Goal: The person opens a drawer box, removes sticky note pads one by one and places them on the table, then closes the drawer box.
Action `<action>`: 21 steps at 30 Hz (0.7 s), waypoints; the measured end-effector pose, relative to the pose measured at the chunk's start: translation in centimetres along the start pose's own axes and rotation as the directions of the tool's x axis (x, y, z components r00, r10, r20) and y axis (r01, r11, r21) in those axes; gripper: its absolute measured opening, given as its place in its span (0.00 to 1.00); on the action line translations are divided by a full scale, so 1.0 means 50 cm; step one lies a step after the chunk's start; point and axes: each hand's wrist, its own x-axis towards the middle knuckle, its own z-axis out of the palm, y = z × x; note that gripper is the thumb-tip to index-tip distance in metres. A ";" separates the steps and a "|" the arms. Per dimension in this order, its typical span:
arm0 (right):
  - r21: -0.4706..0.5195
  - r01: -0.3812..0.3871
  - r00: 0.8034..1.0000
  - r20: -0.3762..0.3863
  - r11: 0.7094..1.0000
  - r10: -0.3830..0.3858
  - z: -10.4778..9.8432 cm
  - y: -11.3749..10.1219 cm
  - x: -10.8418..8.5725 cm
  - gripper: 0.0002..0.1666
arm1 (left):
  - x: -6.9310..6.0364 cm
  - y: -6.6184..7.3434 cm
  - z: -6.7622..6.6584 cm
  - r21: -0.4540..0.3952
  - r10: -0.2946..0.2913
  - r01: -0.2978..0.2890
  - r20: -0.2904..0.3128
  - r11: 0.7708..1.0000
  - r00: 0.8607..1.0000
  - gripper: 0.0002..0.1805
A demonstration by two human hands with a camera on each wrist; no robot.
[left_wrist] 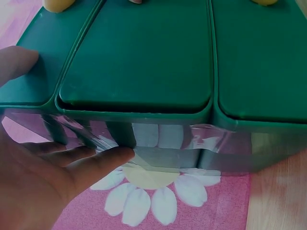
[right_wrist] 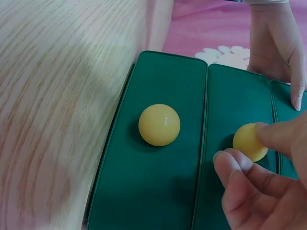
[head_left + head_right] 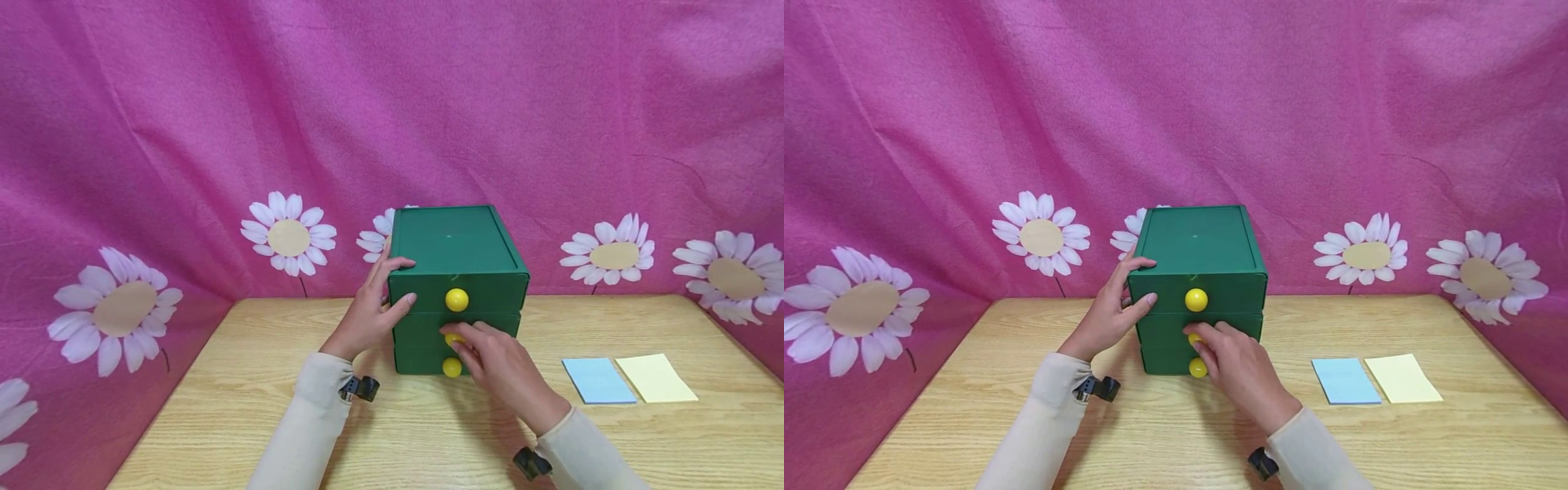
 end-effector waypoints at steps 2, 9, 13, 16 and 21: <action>0.002 -0.004 1.000 0.003 1.000 0.004 0.000 0.000 0.001 0.13 | 0.000 0.000 0.000 -0.002 -0.001 0.001 -0.001 1.000 1.000 0.26; 0.003 -0.009 1.000 -0.002 1.000 0.009 -0.002 0.002 0.004 0.13 | 0.001 0.002 0.000 0.000 -0.004 0.004 0.003 1.000 1.000 0.25; 0.002 -0.012 1.000 0.004 1.000 0.012 -0.002 0.003 0.004 0.13 | 0.000 0.004 0.000 0.005 -0.006 0.006 0.002 1.000 1.000 0.25; 0.007 -0.022 1.000 0.012 1.000 0.022 -0.002 0.003 0.005 0.13 | 0.001 0.003 0.002 -0.024 0.005 -0.005 0.004 1.000 1.000 0.26; 0.020 -0.036 0.999 0.020 0.999 0.036 -0.002 0.003 0.005 0.13 | 0.002 0.000 0.003 -0.054 0.015 -0.015 0.007 0.998 1.000 0.27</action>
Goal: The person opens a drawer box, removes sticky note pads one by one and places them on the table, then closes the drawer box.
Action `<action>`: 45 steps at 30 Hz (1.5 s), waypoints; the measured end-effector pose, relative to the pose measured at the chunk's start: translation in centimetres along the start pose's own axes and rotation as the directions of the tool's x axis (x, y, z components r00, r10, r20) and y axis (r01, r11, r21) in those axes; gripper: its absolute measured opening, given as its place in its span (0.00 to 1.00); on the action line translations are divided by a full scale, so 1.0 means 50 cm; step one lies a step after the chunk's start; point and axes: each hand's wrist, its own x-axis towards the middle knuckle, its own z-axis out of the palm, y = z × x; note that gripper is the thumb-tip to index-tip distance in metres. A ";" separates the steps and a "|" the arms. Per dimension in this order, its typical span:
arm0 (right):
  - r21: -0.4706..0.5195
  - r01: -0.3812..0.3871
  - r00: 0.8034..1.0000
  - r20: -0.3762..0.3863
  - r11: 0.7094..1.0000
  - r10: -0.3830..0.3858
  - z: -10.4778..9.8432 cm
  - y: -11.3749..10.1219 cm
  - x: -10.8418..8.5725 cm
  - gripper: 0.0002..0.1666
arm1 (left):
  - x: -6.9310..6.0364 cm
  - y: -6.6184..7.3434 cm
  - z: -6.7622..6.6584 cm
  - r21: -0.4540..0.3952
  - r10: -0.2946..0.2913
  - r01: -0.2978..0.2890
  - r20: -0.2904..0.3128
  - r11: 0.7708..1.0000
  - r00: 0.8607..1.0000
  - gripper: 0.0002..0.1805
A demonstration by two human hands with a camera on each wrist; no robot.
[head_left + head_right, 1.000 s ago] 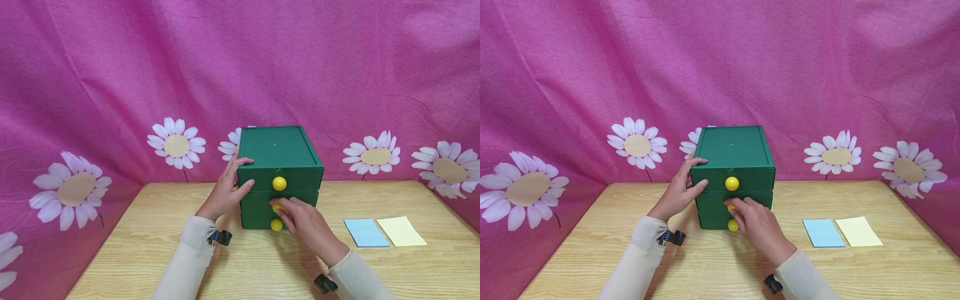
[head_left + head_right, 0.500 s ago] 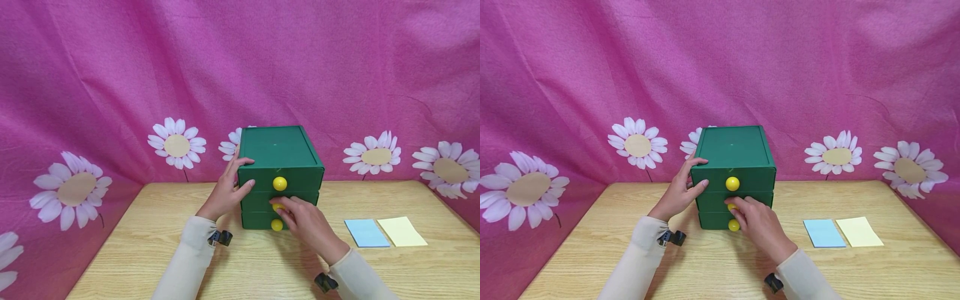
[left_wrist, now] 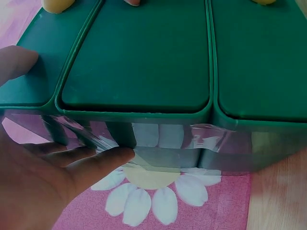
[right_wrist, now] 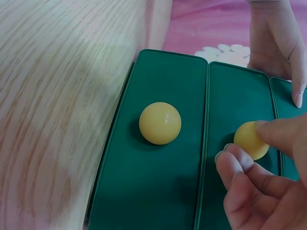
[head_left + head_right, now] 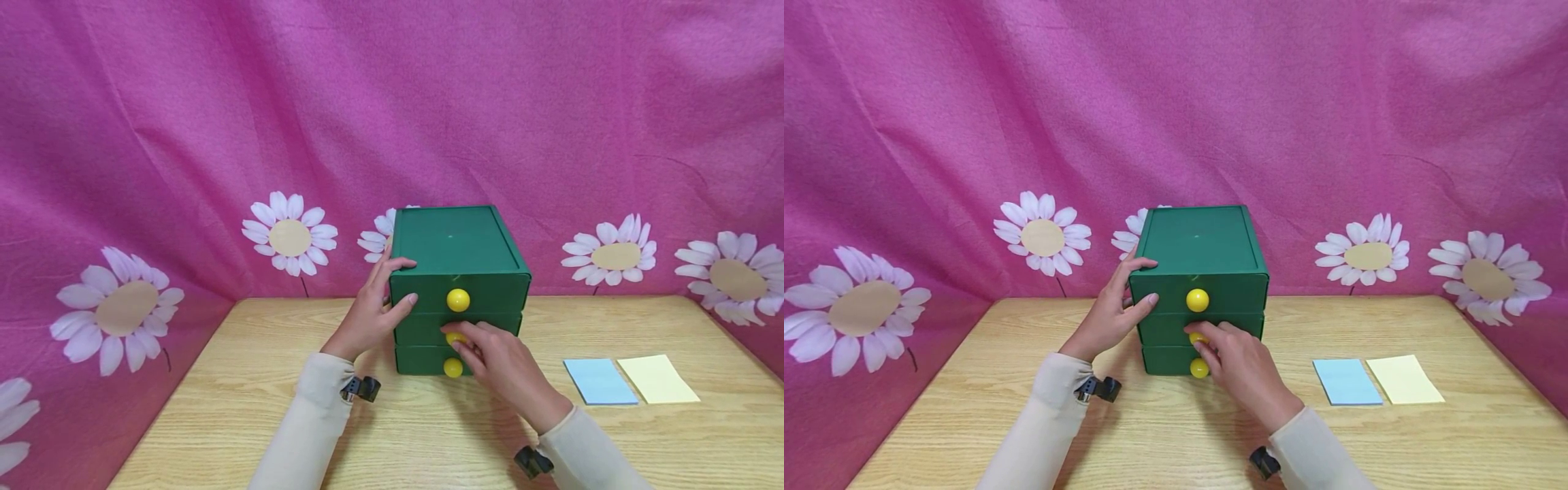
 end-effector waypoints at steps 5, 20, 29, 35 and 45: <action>0.010 -0.018 1.000 0.019 1.000 0.018 -0.001 -0.001 0.001 0.13 | -0.001 0.003 -0.002 0.023 -0.018 0.018 -0.004 1.000 1.000 0.27; 0.011 -0.005 0.997 0.079 1.000 0.004 0.013 0.013 -0.006 0.20 | -0.001 0.002 -0.001 0.014 -0.003 0.003 0.001 1.000 1.000 0.27; 0.044 0.008 0.992 0.126 0.999 -0.014 0.011 0.015 -0.006 0.24 | -0.001 0.002 -0.003 0.047 -0.027 0.027 0.001 0.999 1.000 0.27; 0.097 0.031 0.982 0.185 0.995 -0.049 0.006 0.012 -0.005 0.31 | -0.004 0.004 -0.005 0.079 -0.039 0.039 -0.003 0.996 0.999 0.27; 0.068 0.051 0.960 0.271 0.996 -0.068 0.003 0.008 -0.006 0.24 | -0.003 0.003 -0.004 0.075 -0.035 0.035 0.004 0.997 0.999 0.27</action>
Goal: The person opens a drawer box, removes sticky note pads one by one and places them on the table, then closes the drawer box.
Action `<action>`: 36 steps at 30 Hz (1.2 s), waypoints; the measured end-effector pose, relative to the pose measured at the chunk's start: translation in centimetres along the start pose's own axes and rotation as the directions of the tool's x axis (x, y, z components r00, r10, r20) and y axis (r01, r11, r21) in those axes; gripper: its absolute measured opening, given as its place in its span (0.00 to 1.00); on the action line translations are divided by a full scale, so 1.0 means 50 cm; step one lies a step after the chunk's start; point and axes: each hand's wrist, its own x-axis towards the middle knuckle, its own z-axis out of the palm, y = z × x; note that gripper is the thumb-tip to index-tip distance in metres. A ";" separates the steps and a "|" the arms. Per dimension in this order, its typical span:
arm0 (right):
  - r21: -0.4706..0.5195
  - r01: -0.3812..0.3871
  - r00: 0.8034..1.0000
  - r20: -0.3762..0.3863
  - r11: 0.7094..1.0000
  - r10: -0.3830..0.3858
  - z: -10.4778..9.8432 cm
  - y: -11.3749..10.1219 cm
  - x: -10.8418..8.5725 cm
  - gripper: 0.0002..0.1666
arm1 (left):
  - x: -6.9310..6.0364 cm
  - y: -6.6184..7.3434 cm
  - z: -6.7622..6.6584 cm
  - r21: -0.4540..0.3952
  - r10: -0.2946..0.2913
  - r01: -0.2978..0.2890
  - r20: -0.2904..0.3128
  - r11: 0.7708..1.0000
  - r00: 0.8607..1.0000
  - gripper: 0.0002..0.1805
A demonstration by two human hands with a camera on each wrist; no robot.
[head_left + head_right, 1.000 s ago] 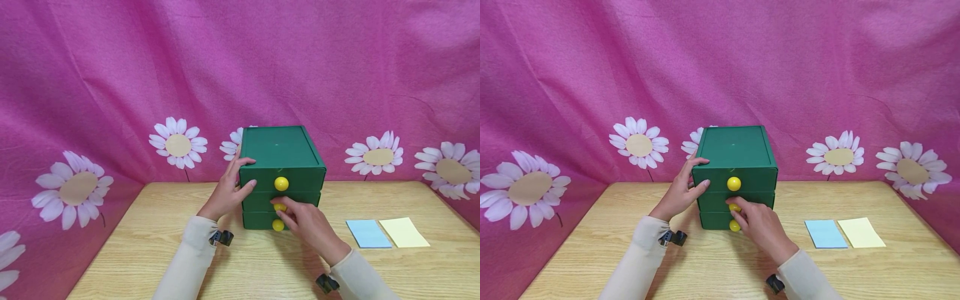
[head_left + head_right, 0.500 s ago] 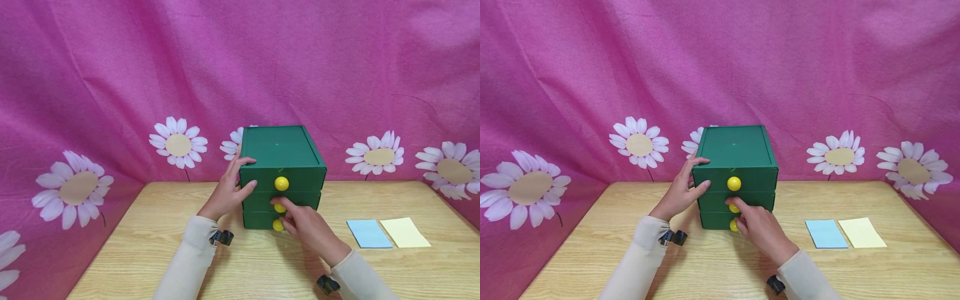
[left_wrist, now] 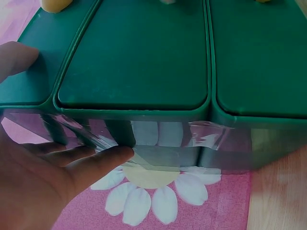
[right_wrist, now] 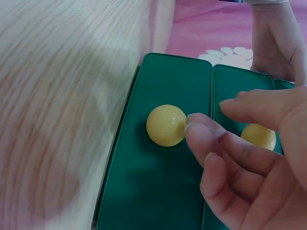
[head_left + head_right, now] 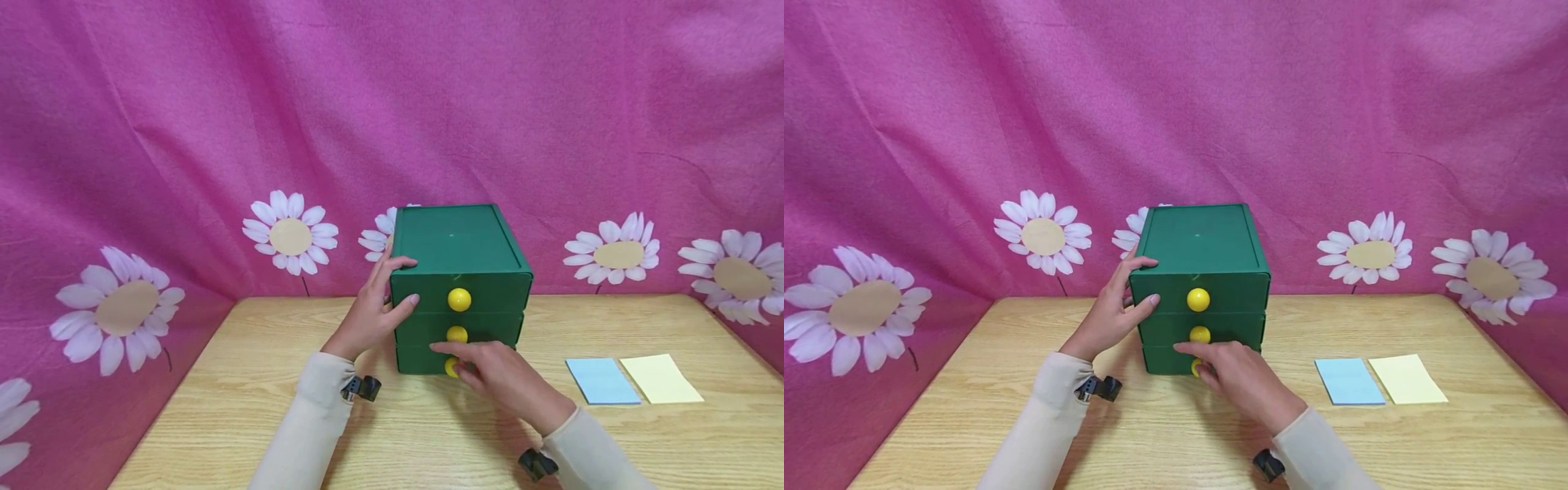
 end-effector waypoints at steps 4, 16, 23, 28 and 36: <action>-0.022 0.002 0.999 0.041 1.000 -0.001 0.002 0.000 0.000 0.18 | 0.000 0.000 0.000 -0.004 -0.003 0.003 0.000 1.000 1.000 0.27; -0.089 -0.048 0.998 0.045 0.995 0.052 0.009 0.006 -0.003 0.12 | 0.000 -0.001 0.001 -0.028 0.002 -0.002 0.003 1.000 1.000 0.27; -0.097 -0.050 0.998 0.031 0.994 0.053 0.019 0.015 -0.006 0.12 | 0.001 -0.002 0.001 -0.023 0.030 -0.030 -0.004 0.999 1.000 0.28; -0.107 -0.045 0.999 0.007 0.993 0.046 0.024 0.019 -0.006 0.12 | 0.001 0.000 0.000 -0.010 0.024 -0.024 -0.005 1.000 1.000 0.28; -0.125 -0.060 0.997 -0.063 0.990 0.052 0.036 0.022 -0.004 0.10 | 0.002 -0.001 0.001 -0.037 0.035 -0.035 -0.002 0.999 0.999 0.28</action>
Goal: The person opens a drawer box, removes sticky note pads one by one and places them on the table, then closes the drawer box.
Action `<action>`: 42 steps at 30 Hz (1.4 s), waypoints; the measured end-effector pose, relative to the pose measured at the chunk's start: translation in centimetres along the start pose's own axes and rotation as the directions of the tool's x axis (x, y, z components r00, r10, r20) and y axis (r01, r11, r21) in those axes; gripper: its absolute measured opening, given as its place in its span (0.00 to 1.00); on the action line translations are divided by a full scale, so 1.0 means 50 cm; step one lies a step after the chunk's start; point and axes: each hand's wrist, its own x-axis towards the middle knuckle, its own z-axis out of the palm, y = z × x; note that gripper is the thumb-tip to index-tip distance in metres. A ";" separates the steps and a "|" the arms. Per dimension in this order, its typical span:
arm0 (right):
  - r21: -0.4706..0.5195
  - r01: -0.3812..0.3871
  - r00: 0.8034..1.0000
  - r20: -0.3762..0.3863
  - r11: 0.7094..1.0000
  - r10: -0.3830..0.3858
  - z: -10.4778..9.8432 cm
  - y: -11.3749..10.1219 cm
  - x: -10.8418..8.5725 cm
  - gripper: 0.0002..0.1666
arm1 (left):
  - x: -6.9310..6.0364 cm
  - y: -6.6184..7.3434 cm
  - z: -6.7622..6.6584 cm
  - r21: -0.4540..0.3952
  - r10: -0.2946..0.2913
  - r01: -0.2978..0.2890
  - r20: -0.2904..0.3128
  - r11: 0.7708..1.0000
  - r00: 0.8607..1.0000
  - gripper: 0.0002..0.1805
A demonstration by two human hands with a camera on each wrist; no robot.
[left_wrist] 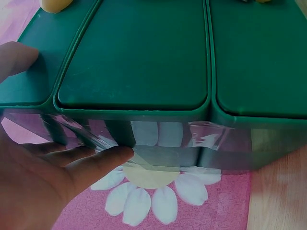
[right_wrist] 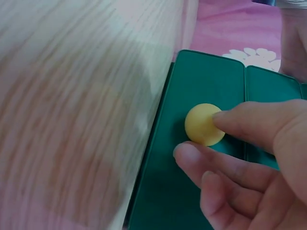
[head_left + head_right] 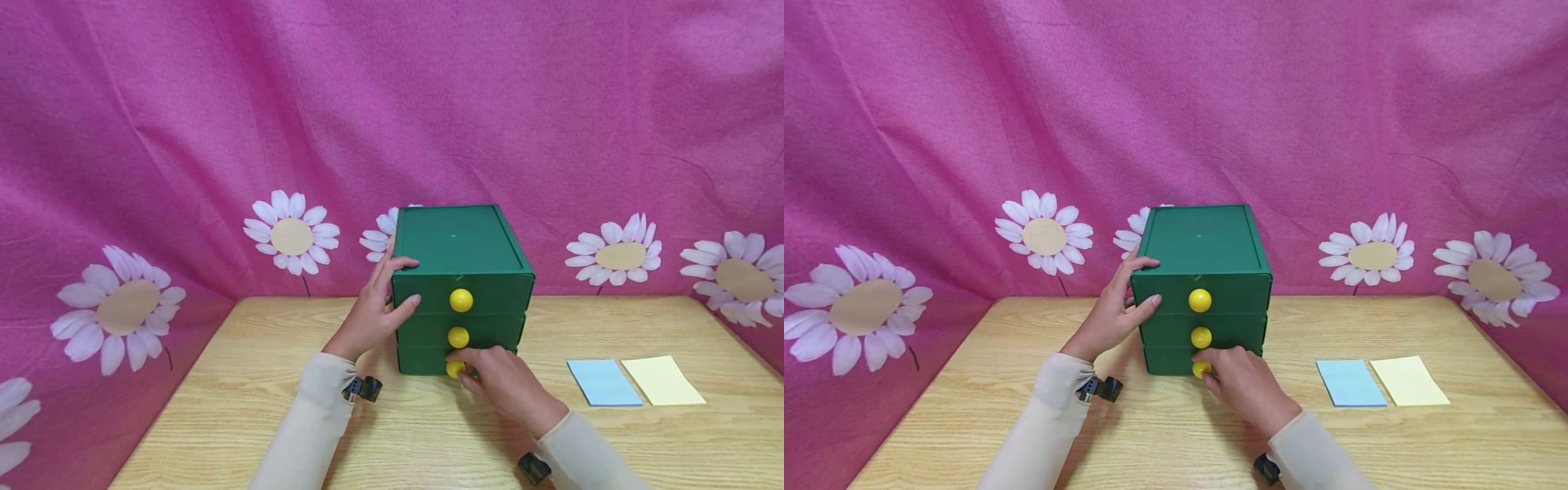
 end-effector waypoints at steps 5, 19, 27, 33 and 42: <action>0.006 -0.015 0.999 -0.030 1.000 0.016 0.007 0.000 0.001 0.10 | 0.001 -0.004 0.002 0.010 0.001 0.000 -0.009 1.000 1.000 0.28; 0.032 -0.049 0.999 -0.011 0.998 0.050 0.008 -0.002 0.003 0.09 | 0.000 -0.004 0.002 -0.003 -0.004 0.004 -0.007 1.000 1.000 0.28; 0.045 -0.060 0.998 0.011 0.997 0.060 0.002 -0.008 0.001 0.10 | 0.000 -0.003 0.002 0.001 -0.007 0.007 -0.001 1.000 1.000 0.29; 0.066 -0.084 0.996 0.041 0.994 0.082 0.000 -0.016 0.000 0.10 | -0.003 0.001 -0.002 0.031 -0.018 0.018 0.001 0.999 1.000 0.27; 0.062 -0.115 0.993 0.038 0.991 0.113 0.000 -0.024 -0.006 0.10 | -0.003 0.003 -0.001 0.031 -0.024 0.023 0.004 0.999 1.000 0.27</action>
